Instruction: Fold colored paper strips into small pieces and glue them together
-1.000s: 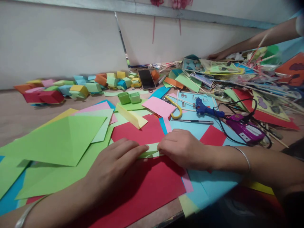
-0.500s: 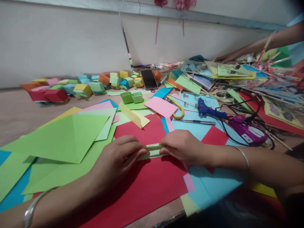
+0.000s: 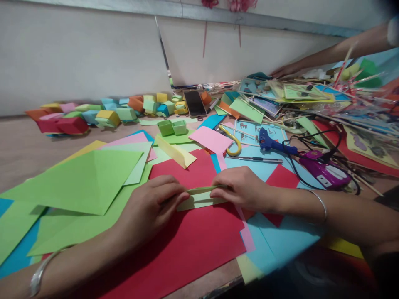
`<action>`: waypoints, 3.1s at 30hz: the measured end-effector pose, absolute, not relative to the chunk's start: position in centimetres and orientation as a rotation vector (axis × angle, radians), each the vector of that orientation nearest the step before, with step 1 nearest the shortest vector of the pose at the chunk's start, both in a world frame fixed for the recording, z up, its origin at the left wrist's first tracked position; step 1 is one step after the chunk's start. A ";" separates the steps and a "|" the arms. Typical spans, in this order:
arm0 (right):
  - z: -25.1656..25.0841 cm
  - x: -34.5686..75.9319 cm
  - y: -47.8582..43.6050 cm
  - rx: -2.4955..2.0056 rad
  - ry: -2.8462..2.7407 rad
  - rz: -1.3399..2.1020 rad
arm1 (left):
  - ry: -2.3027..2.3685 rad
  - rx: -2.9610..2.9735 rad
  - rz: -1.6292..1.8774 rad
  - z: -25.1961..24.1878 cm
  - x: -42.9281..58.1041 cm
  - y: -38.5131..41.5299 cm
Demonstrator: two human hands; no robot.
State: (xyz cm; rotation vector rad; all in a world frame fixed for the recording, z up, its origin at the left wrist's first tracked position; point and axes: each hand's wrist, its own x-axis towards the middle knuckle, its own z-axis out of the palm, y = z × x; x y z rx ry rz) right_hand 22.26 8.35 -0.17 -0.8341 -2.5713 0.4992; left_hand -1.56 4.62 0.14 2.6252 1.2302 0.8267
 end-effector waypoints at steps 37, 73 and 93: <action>2.2 23.8 8.8 -1.059 -2.852 0.045 | 1.184 2.791 0.892 -0.4 -1.9 5.0; 3.1 23.6 7.6 -0.665 -2.693 -0.513 | 1.142 2.924 0.964 -1.9 -3.3 4.2; 3.1 23.3 8.4 -1.163 -2.982 0.427 | 0.867 3.035 0.798 -0.7 -1.5 4.3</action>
